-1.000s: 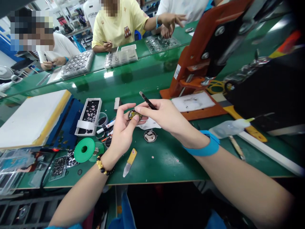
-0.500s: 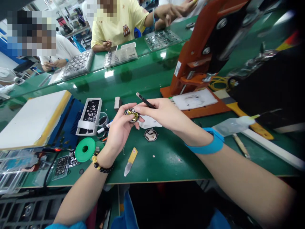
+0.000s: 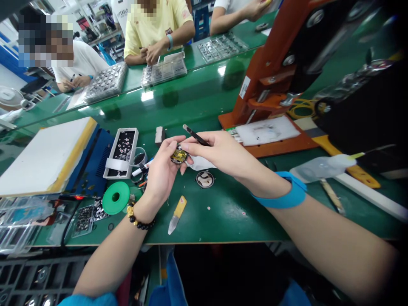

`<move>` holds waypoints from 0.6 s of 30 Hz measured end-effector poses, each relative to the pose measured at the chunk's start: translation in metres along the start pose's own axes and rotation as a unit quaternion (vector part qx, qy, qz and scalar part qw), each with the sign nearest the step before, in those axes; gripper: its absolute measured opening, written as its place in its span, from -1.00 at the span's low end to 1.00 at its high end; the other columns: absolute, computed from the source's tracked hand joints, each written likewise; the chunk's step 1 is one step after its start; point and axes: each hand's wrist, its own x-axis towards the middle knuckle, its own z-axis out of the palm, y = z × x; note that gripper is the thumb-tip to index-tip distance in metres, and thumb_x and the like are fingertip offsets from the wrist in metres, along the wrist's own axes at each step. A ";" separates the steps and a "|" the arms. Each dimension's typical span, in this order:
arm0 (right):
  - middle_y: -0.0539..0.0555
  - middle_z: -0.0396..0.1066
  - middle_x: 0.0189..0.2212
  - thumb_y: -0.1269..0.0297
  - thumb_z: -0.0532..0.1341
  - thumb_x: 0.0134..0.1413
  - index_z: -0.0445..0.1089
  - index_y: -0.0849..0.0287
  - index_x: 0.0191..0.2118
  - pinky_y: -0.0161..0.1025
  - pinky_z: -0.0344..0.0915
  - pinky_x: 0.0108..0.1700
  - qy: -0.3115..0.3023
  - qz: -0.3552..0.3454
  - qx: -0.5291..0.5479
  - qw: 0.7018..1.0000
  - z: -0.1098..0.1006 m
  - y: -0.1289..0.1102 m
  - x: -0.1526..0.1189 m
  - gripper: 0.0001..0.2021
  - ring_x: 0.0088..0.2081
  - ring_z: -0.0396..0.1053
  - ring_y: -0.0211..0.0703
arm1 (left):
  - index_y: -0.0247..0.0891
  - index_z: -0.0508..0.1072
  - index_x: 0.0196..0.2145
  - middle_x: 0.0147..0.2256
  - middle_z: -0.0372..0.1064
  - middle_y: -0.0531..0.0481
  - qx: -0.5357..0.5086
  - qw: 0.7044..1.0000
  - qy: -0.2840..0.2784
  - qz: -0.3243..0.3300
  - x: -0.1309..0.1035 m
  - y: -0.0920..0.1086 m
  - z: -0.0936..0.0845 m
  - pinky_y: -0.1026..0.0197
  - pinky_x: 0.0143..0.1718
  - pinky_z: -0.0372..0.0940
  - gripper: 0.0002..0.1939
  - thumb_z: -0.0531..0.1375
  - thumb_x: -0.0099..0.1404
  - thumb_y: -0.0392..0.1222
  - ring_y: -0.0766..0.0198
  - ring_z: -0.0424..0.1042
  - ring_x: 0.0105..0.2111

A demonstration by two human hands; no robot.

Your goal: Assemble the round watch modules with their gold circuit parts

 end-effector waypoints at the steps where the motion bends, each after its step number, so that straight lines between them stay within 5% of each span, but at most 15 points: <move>1: 0.04 0.49 -0.48 0.06 0.31 0.21 0.46 0.20 -0.41 -0.26 0.26 -0.34 0.000 0.000 0.003 1.000 0.000 -0.001 0.000 -0.69 -0.40 0.42 -0.20 | -0.31 0.44 -0.06 -0.16 0.44 -0.12 0.005 1.000 0.001 0.003 0.000 -0.001 0.000 0.30 -0.51 0.21 -0.80 0.12 0.46 -0.17 0.31 0.43 -0.39; 18: 0.04 0.50 -0.46 0.06 0.35 0.19 0.51 0.20 -0.39 -0.23 0.33 -0.28 0.012 -0.005 -0.002 1.000 0.003 0.001 -0.001 -0.71 -0.38 0.46 -0.18 | -0.17 0.34 -0.05 -0.34 0.37 0.02 0.064 0.997 0.040 0.022 -0.002 -0.005 -0.003 0.31 -0.53 0.20 -0.78 0.16 0.40 -0.07 0.31 0.40 -0.45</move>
